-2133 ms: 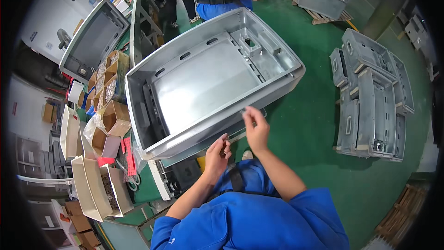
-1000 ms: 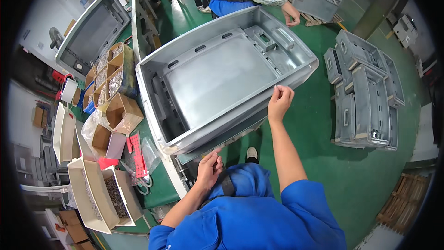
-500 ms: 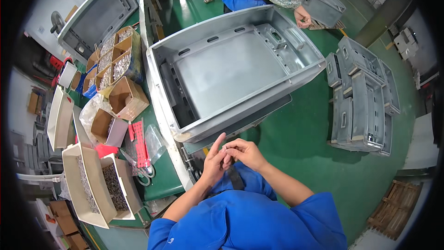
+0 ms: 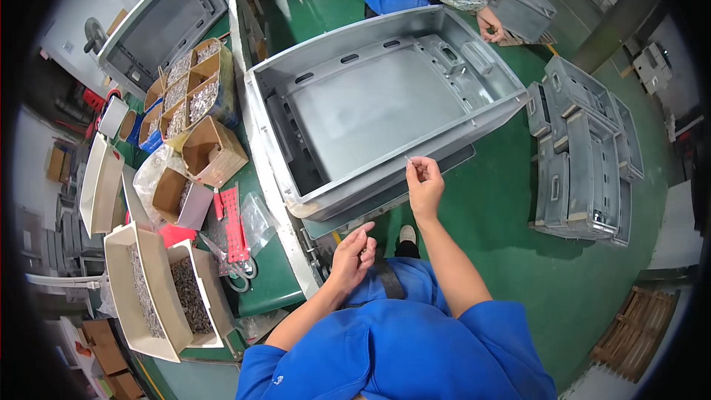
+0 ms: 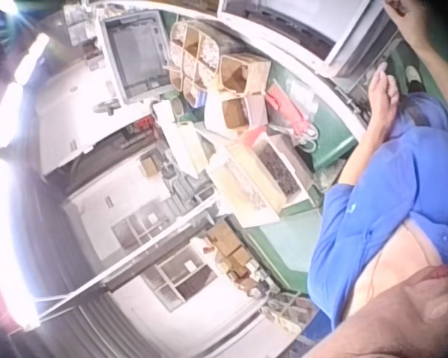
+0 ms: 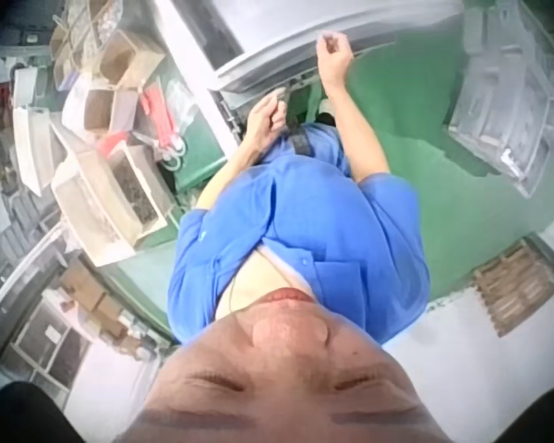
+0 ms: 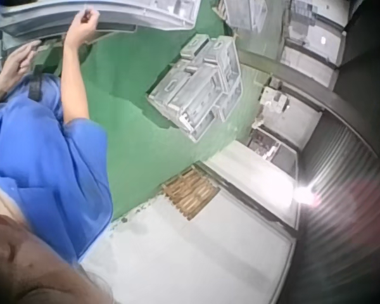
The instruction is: Manually assemble and stack metal enclosure units on a factory floor.
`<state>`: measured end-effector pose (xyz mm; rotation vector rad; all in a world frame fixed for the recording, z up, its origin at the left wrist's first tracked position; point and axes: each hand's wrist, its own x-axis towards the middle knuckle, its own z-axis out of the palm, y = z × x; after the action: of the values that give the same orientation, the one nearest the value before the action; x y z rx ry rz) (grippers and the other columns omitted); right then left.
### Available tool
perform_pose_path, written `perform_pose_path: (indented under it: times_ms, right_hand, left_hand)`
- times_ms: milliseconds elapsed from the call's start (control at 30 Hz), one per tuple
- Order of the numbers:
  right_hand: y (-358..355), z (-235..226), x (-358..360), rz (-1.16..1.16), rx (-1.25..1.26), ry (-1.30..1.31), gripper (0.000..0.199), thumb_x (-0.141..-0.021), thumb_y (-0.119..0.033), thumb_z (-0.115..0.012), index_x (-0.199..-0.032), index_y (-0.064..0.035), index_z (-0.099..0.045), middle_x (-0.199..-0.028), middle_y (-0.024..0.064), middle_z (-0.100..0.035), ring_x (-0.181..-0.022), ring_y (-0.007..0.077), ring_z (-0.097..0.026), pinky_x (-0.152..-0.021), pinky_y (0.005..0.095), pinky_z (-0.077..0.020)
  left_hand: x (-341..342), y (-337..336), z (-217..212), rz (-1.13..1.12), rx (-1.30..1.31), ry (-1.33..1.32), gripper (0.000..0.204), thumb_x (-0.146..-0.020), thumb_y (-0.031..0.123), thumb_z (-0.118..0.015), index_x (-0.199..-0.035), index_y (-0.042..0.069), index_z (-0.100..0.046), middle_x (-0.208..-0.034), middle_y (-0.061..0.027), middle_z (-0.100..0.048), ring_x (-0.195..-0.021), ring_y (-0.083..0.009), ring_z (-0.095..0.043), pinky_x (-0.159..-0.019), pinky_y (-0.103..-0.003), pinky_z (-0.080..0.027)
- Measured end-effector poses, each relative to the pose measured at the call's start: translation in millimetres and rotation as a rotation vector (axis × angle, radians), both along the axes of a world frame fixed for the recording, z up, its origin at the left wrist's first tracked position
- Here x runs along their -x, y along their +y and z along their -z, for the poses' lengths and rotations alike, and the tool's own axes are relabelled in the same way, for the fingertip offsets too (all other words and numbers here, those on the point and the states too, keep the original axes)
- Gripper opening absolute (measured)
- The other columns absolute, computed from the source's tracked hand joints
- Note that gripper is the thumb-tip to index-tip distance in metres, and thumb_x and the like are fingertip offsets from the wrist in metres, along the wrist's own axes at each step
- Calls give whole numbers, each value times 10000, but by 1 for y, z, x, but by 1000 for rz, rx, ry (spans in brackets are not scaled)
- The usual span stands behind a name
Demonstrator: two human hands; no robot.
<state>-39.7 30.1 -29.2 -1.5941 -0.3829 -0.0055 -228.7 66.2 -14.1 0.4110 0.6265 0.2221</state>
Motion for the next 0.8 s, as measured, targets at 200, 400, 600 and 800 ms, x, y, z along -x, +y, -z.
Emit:
perform_pose_path:
  times_ms: [200,400,600,800]
  right_hand:
    - [6,9,-5,102,63,-42,80,-745,-40,-625,-809,-44,-577,-735,20,-571,-629,112,-514,-544,251,-416]
    - [6,7,-2,106,115,-174,90,-737,-26,-622,-813,-48,-578,-727,25,-555,-646,137,-503,-556,270,-416]
    - [11,10,2,138,99,-136,98,-743,-15,-610,-825,-46,-567,-780,40,-534,-641,140,-489,-564,276,-424]
    - [15,5,3,112,43,-131,90,-771,-36,-609,-830,-21,-543,-930,91,-480,-668,156,-494,-579,272,-439]
  left_hand:
    - [7,3,13,-22,24,46,290,-909,170,-445,-1154,15,-436,-668,-36,-485,-494,-66,-370,-390,-177,-242]
    - [6,2,12,-2,52,64,294,-911,167,-438,-1166,22,-423,-656,-25,-470,-502,-68,-362,-393,-178,-233]
    - [5,4,12,-4,61,92,289,-910,167,-440,-1162,25,-430,-655,-25,-470,-503,-66,-360,-393,-177,-231]
    - [6,5,12,-5,46,126,280,-909,171,-443,-1148,24,-447,-655,-23,-471,-502,-65,-358,-391,-175,-227]
